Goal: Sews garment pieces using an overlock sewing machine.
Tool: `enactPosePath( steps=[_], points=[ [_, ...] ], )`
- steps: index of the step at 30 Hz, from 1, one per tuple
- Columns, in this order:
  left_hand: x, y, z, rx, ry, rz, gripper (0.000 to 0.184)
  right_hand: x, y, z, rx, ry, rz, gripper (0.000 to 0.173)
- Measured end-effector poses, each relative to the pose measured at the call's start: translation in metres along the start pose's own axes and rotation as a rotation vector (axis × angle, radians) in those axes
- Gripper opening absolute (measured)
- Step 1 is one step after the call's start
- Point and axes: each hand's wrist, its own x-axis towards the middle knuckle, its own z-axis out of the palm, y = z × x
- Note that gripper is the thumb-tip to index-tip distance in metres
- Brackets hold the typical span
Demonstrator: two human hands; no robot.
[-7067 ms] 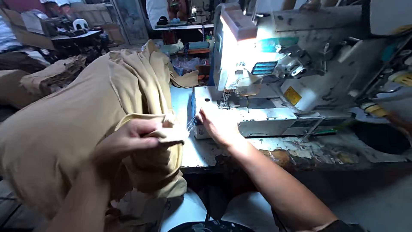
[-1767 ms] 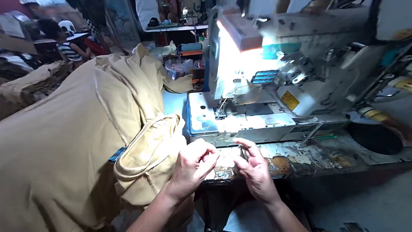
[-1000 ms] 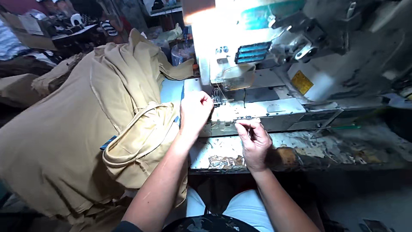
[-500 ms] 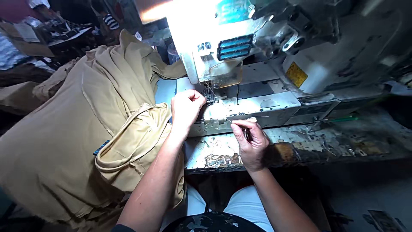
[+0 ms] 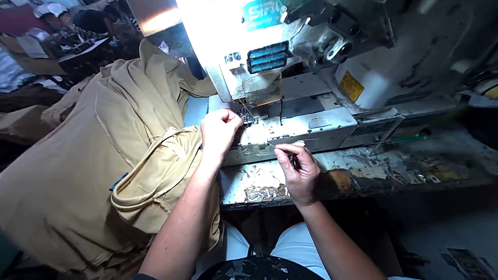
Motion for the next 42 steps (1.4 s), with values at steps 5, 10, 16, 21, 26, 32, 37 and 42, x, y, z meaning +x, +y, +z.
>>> enactPosePath(
  steps=[5, 10, 16, 21, 26, 32, 37, 42],
  points=[
    [0.0004, 0.001, 0.0008, 0.004, 0.01, -0.011, 0.015, -0.0006, 0.0013, 0.0009, -0.006, 0.007, -0.013, 0.01],
    [0.0007, 0.0006, 0.0011, 0.01, 0.005, -0.01, 0.016, -0.0003, 0.0016, 0.001, 0.011, 0.006, -0.019, 0.01],
    [0.0011, -0.001, 0.0011, -0.005, 0.007, 0.003, 0.015, -0.0006, 0.0016, 0.0009, 0.019, 0.011, -0.017, 0.01],
    [0.0016, 0.0007, 0.0015, 0.01, 0.012, -0.015, 0.016, -0.0005, 0.0014, 0.0008, 0.011, 0.005, -0.02, 0.01],
    [0.0012, 0.0013, 0.0018, 0.034, 0.013, -0.012, 0.016, -0.0014, 0.0008, -0.0001, 0.017, -0.006, 0.0, 0.011],
    [0.0002, 0.0009, 0.0007, 0.017, 0.012, -0.002, 0.015, -0.0015, 0.0022, 0.0005, 0.026, -0.009, 0.0, 0.01],
    [0.0, 0.002, 0.001, 0.03, 0.02, -0.004, 0.016, -0.001, 0.0013, 0.0003, 0.029, -0.013, -0.004, 0.011],
    [-0.0006, 0.0032, 0.0017, 0.034, 0.026, -0.007, 0.016, -0.0009, 0.001, -0.0005, 0.028, -0.022, -0.008, 0.01]
  ],
)
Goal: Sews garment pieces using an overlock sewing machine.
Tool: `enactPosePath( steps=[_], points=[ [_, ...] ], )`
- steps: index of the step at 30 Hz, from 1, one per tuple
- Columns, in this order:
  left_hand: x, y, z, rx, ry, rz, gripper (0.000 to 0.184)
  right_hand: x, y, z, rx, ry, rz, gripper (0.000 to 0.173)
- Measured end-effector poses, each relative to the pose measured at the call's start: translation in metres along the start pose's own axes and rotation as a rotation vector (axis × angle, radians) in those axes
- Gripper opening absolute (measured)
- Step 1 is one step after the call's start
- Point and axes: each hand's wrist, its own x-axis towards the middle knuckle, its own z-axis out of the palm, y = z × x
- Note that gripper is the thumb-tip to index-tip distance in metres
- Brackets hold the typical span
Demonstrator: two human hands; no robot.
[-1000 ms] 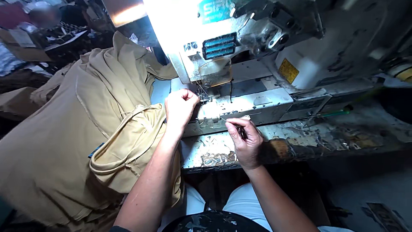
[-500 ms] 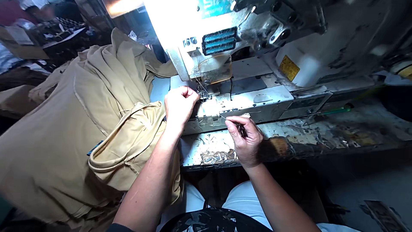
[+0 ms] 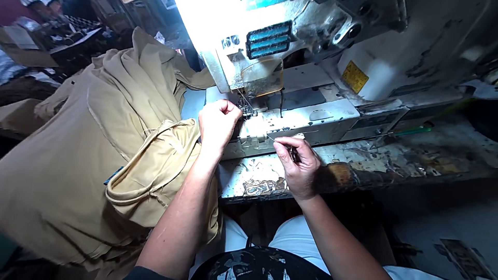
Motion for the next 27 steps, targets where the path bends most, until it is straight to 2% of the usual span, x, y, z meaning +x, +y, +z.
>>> enactPosePath(
  steps=[18, 24, 27],
  points=[
    [0.0, -0.002, 0.002, 0.017, 0.012, 0.029, 0.015, 0.001, 0.001, 0.001, 0.023, -0.019, -0.02, 0.011],
    [0.004, -0.015, -0.013, -0.203, -0.114, 0.084, 0.008, 0.002, 0.003, 0.003, 0.002, -0.045, -0.009, 0.012],
    [0.007, -0.017, -0.011, -0.24, -0.142, 0.126, 0.011, 0.001, 0.004, 0.003, 0.003, -0.049, -0.005, 0.011]
  ],
)
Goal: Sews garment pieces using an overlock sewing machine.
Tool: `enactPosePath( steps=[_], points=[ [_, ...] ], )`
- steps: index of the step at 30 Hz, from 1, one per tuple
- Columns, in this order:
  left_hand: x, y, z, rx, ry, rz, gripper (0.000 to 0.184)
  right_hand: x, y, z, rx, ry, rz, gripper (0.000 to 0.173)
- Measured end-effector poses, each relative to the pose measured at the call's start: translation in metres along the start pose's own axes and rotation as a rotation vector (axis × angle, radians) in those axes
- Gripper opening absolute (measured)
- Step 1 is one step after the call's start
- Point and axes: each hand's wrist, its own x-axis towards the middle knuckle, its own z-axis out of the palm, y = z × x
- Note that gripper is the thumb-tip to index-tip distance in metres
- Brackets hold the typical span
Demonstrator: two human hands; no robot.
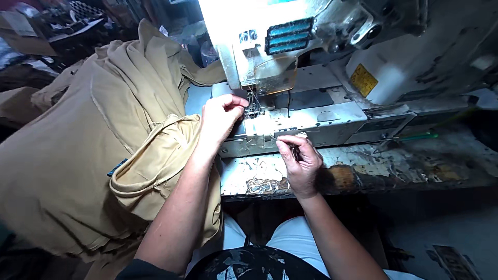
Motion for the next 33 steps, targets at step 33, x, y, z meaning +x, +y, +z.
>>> enactPosePath(
  steps=[33],
  points=[
    [-0.033, 0.003, -0.052, -1.158, 0.144, -0.296, 0.022, 0.011, -0.03, 0.015, -0.115, -0.135, -0.224, 0.011]
  ],
)
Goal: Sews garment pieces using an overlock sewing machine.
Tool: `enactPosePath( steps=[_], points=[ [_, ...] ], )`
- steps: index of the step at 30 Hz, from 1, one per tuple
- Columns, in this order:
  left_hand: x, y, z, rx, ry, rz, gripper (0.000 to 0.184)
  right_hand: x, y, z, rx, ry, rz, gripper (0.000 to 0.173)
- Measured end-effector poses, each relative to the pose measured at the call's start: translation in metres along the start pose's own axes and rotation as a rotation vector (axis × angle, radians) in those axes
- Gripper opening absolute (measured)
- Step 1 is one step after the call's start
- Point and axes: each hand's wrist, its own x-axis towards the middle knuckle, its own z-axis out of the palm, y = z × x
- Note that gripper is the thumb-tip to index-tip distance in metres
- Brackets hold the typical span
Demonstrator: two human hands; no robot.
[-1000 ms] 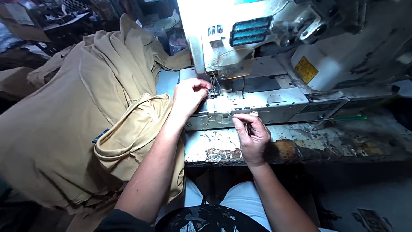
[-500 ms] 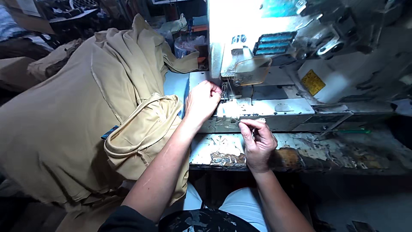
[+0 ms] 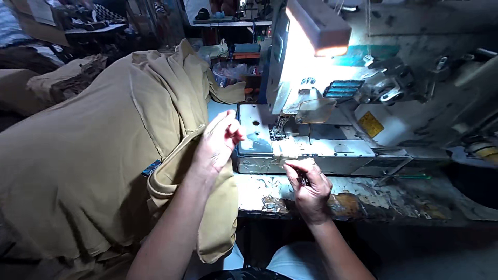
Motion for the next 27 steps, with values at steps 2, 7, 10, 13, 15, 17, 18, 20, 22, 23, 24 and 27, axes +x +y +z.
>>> enactPosePath(
  steps=[2, 7, 10, 13, 15, 17, 18, 20, 22, 23, 24, 27],
  points=[
    [0.006, 0.001, -0.022, 0.031, 0.078, 0.021, 0.021, -0.009, 0.007, -0.011, -0.051, 0.019, 0.038, 0.013],
    [0.013, -0.004, -0.056, 0.426, 0.207, 0.179, 0.01, -0.027, 0.023, -0.03, -0.13, 0.06, 0.14, 0.017],
    [0.005, -0.009, -0.042, 1.111, 0.054, 0.338, 0.026, -0.028, 0.024, -0.028, -0.083, 0.085, 0.176, 0.016],
    [0.017, -0.02, -0.011, 1.312, -0.095, 0.552, 0.028, -0.028, 0.025, -0.028, -0.068, 0.09, 0.19, 0.016],
    [0.026, -0.03, 0.007, 1.408, -0.2, 0.539, 0.023, -0.029, 0.025, -0.029, -0.059, 0.09, 0.196, 0.016],
    [0.034, -0.038, 0.019, 1.533, -0.26, 0.437, 0.022, -0.031, 0.026, -0.03, -0.057, 0.088, 0.19, 0.016],
    [0.036, -0.041, 0.024, 1.565, -0.263, 0.4, 0.021, -0.032, 0.026, -0.03, -0.053, 0.086, 0.188, 0.015],
    [0.036, -0.046, 0.026, 1.543, -0.235, 0.41, 0.018, -0.032, 0.027, -0.031, -0.052, 0.087, 0.194, 0.015],
    [0.033, -0.05, 0.023, 1.438, -0.172, 0.514, 0.016, -0.032, 0.027, -0.031, -0.048, 0.085, 0.206, 0.015],
    [0.031, -0.052, 0.022, 1.385, -0.14, 0.571, 0.016, -0.032, 0.027, -0.031, -0.043, 0.084, 0.211, 0.015],
    [0.029, -0.052, 0.023, 1.334, -0.12, 0.612, 0.014, -0.032, 0.028, -0.031, -0.037, 0.083, 0.215, 0.015],
    [0.026, -0.057, 0.029, 1.246, -0.075, 0.649, 0.009, -0.031, 0.027, -0.03, -0.013, 0.092, 0.219, 0.015]
  ],
)
